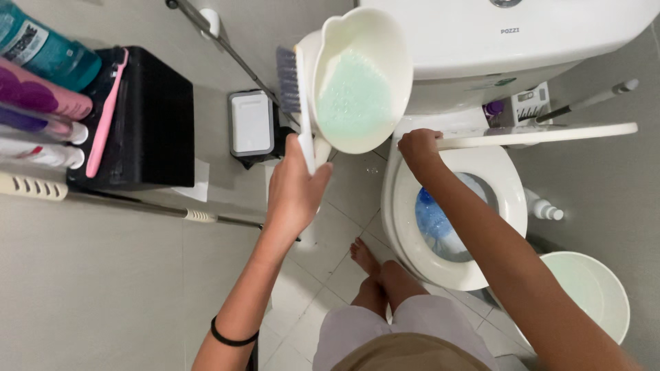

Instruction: The person scrubs the toilet seat and lid with a brush, then pours soapy water from a jug into the bowl and scrubs the interior. The person continues to scrub the seat and lid after rinsing the brush.

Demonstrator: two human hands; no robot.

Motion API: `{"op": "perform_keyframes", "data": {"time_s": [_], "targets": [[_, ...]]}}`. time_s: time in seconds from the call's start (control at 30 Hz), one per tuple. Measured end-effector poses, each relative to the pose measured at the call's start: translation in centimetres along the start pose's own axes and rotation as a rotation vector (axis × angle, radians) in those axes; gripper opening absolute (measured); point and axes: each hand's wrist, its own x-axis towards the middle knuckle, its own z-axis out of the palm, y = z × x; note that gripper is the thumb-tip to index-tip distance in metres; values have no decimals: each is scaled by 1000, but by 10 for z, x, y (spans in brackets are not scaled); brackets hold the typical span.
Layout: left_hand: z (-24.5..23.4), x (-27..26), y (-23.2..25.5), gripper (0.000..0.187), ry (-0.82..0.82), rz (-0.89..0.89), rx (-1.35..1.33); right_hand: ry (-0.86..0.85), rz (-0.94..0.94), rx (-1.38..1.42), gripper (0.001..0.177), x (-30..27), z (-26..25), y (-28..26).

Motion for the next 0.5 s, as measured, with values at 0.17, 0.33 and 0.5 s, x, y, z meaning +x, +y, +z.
{"op": "perform_keyframes", "data": {"time_s": [0.17, 0.33, 0.5], "targets": [[15, 22, 28, 42, -6, 172, -83, -80, -33, 0, 27, 2, -2, -3], [25, 32, 31, 42, -151, -33, -273, 33, 22, -26, 32, 7, 5, -6], [11, 27, 4, 40, -220, -84, -347, 410, 175, 68, 61, 14, 13, -20]]}}
